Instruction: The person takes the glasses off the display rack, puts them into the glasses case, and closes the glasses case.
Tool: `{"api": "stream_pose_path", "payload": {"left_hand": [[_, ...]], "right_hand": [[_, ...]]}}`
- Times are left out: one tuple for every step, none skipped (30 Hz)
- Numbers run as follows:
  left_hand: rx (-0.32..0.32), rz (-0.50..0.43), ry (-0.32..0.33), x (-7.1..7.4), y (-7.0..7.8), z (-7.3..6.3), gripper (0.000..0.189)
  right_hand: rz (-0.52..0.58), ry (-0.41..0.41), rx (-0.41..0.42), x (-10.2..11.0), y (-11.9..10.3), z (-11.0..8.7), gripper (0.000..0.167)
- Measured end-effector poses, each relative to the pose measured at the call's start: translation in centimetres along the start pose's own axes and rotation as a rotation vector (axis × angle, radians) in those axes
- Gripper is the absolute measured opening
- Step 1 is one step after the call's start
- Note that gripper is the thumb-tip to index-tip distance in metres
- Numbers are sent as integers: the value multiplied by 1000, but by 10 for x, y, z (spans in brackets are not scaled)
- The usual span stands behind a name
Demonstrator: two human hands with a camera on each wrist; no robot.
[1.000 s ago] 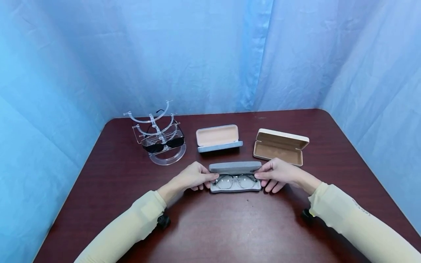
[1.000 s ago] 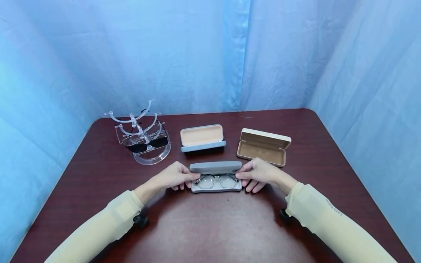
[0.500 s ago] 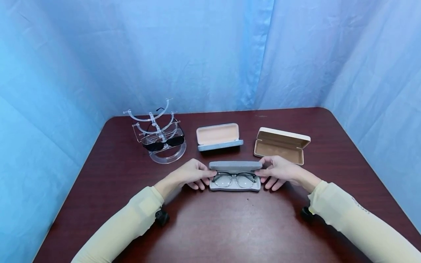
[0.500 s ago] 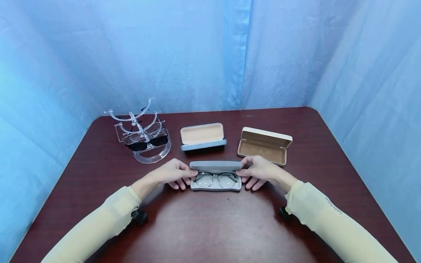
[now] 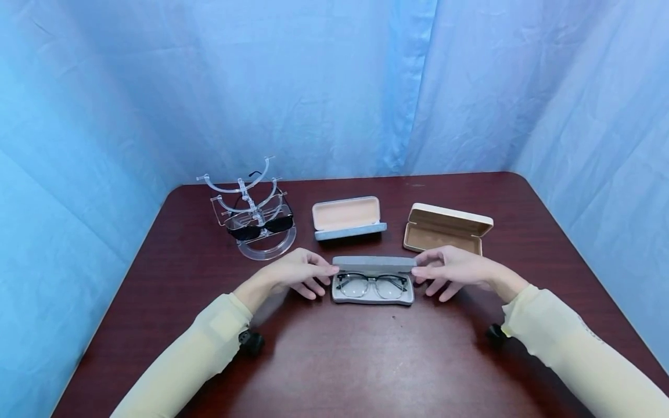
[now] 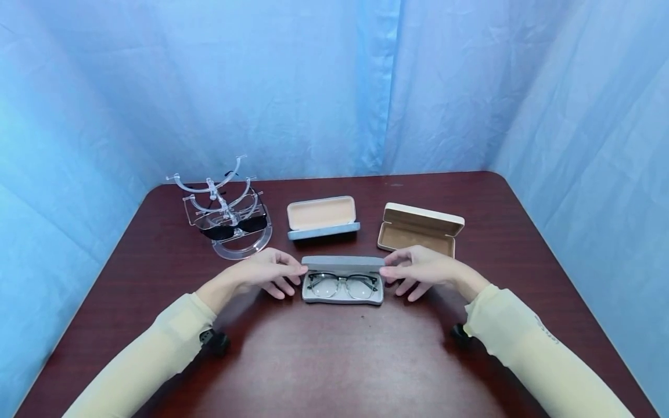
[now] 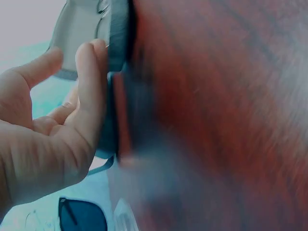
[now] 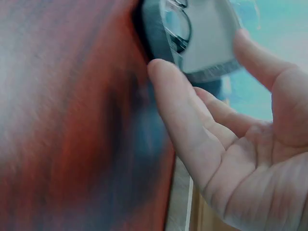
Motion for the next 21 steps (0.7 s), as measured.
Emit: {"api": "stream_pose_path", "payload": {"left_hand": [[0, -12, -3, 2, 0, -1, 44], [1, -25, -9, 4, 1, -3, 48], [-2, -33, -15, 6, 2, -4, 51], [-1, -44, -21, 8, 2, -5, 54], [-3, -54, -29, 8, 3, -5, 56], [1, -65, -37, 9, 3, -6, 57], [2, -72, -47, 9, 4, -5, 58], [4, -76, -56, 9, 5, -5, 59], [7, -79, -62, 8, 5, -4, 59], [10, -82, -68, 7, 5, -3, 59], [11, -82, -73, 6, 5, -2, 59], [17, -83, -75, 5, 5, -1, 59], [18, -82, -76, 5, 4, 0, 59], [21, -83, -74, 4, 4, 1, 60], [23, -82, -71, 4, 3, 2, 60], [24, -83, -69, 4, 2, 3, 62], [27, -83, -68, 3, 2, 3, 64], [31, -82, -67, 3, 1, 4, 65], [31, -80, -68, 2, 0, 4, 67], [32, -77, -69, 2, -1, 4, 69], [32, -74, -70, 2, -2, 4, 70]], "right_hand": [[9, -12, -4, 2, -1, -1, 69], [18, -22, -5, 4, -1, -2, 68], [27, -29, -9, 5, -2, -3, 67], [36, -39, -9, 7, -3, -4, 67], [46, -43, -14, 7, -3, -4, 66], [51, -49, -14, 8, -3, -4, 66], [59, -48, -19, 8, -4, -3, 65], [61, -49, -20, 7, -5, -3, 65], [61, -48, -23, 7, -5, -2, 64], [60, -51, -24, 6, -6, -1, 65], [60, -50, -25, 5, -6, 0, 65], [58, -51, -25, 5, -6, 1, 67], [58, -49, -26, 4, -7, 2, 68], [57, -48, -26, 3, -7, 4, 69], [58, -47, -28, 2, -6, 5, 70], [62, -47, -28, 2, -6, 7, 71], [65, -45, -29, 1, -5, 8, 71], [74, -45, -32, 1, -5, 9, 70], [83, -44, -33, 0, -4, 10, 70], [90, -43, -33, -1, -4, 10, 70], [97, -42, -28, -1, -3, 11, 70]]}}
Point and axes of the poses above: each hand's wrist, its own z-axis towards the middle knuckle, its own x-axis out of the back of the hand, y = z × x, the point moved 1 cm from there along z, towards the middle knuckle, and after that the axes turned 3 degrees about z, right-handed, at the moved point
